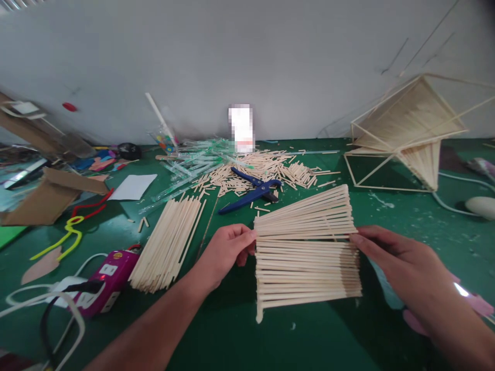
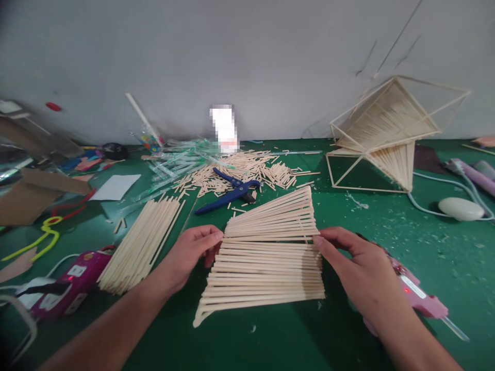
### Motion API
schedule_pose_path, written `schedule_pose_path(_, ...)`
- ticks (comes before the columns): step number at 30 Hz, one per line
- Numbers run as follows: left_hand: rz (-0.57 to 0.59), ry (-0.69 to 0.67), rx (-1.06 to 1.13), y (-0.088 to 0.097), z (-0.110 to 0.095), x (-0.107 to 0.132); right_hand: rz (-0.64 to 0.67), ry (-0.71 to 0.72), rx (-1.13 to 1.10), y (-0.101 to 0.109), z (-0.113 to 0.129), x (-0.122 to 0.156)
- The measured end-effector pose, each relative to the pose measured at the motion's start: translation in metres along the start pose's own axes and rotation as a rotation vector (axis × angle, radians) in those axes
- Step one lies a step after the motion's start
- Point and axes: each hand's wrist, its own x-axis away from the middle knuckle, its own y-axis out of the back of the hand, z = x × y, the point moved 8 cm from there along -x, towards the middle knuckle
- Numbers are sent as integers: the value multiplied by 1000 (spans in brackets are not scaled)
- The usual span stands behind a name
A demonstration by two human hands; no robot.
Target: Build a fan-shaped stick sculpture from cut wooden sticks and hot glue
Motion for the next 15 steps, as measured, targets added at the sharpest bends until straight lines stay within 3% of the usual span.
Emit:
schedule_pose_path(9, -107, -82, -98, 7, -5, 2, 13, 13, 21, -1, -2, -1)
schedule_pose_path(12, -141, -101, -122, 10, -6, 4, -171, 193, 65, 14, 17, 6)
schedule_pose_path(15, -168, -105, -141, 11, -4, 4, -378, 532, 143, 25, 53, 29)
